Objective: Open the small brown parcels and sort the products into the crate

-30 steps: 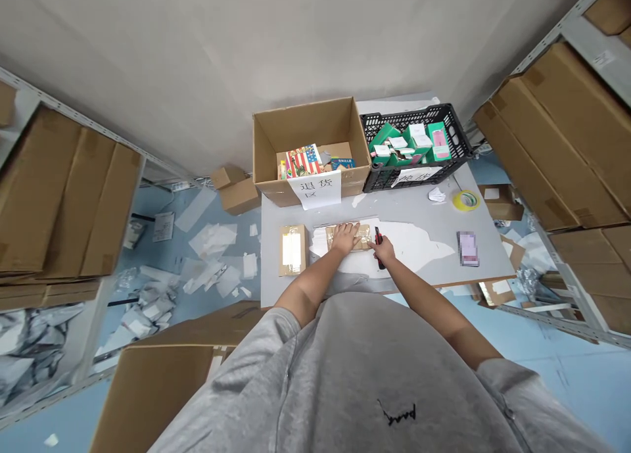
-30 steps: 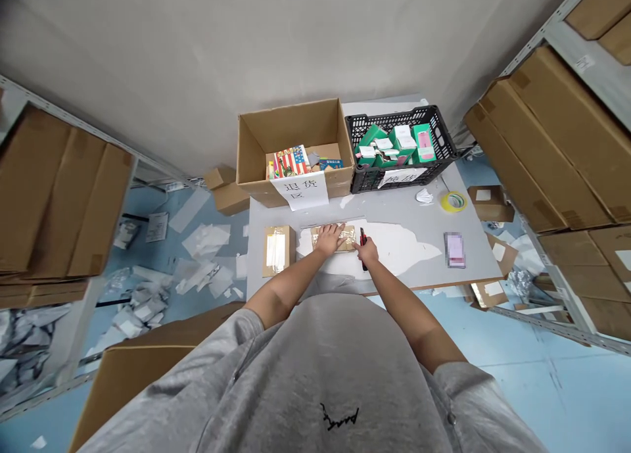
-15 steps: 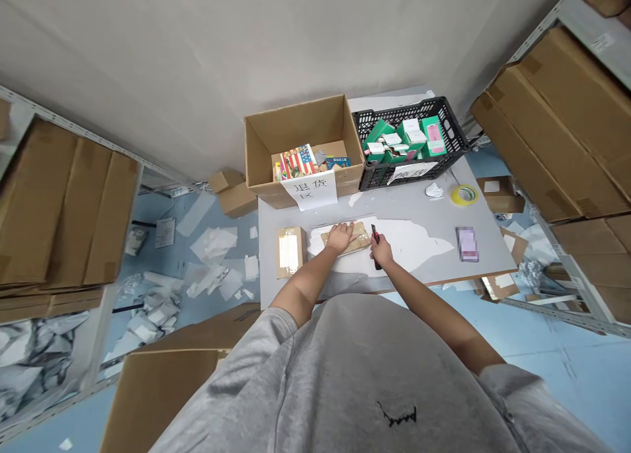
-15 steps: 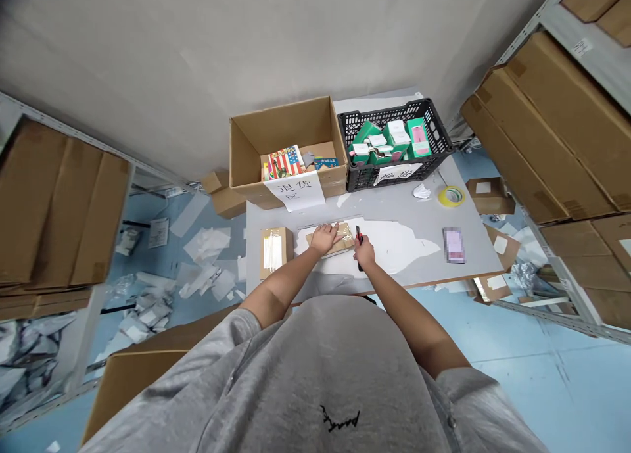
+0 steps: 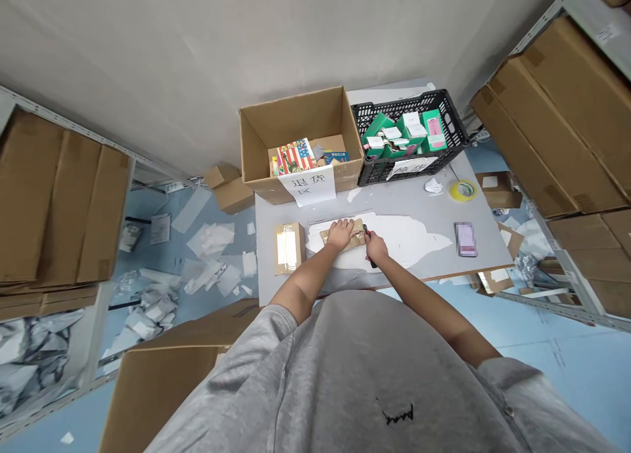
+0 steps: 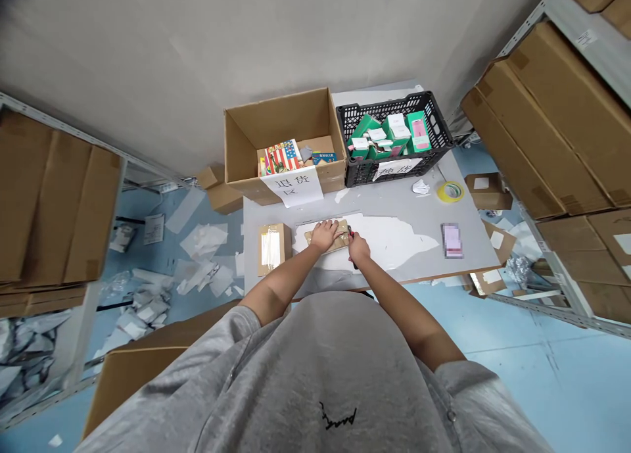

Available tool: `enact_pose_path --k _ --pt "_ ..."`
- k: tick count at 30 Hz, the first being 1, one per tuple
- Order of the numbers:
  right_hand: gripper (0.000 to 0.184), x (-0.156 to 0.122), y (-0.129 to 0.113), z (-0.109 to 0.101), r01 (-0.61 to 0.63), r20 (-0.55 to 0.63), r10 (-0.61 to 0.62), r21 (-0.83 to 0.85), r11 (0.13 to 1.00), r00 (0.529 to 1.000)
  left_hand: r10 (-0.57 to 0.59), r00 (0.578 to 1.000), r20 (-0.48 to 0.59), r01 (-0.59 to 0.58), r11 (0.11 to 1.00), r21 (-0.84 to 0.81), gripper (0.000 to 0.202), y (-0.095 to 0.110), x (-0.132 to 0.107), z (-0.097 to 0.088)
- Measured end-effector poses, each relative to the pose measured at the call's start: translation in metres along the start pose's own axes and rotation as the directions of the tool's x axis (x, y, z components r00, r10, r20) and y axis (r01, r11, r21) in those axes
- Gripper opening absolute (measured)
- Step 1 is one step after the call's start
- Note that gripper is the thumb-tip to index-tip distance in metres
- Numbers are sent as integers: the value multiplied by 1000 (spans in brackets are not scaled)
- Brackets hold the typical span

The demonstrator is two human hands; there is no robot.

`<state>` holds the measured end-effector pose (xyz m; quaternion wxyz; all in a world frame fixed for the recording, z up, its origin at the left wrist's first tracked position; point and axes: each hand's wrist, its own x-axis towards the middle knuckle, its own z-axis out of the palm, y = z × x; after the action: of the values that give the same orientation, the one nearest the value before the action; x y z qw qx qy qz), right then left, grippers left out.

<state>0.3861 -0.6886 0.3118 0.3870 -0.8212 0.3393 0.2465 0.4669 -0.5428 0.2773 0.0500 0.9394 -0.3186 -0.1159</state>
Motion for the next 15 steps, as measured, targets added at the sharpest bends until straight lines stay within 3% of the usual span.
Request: enact_pose_path --k 10,15 --pt "35 -5 -14 -2 -59 43 58 25 998 997 -3 1000 -11 2 997 -83 68 -2 1 1" --pt "33 -11 -8 1 -35 36 37 -54 998 999 -23 1000 -8 22 995 -94 67 -3 1 4"
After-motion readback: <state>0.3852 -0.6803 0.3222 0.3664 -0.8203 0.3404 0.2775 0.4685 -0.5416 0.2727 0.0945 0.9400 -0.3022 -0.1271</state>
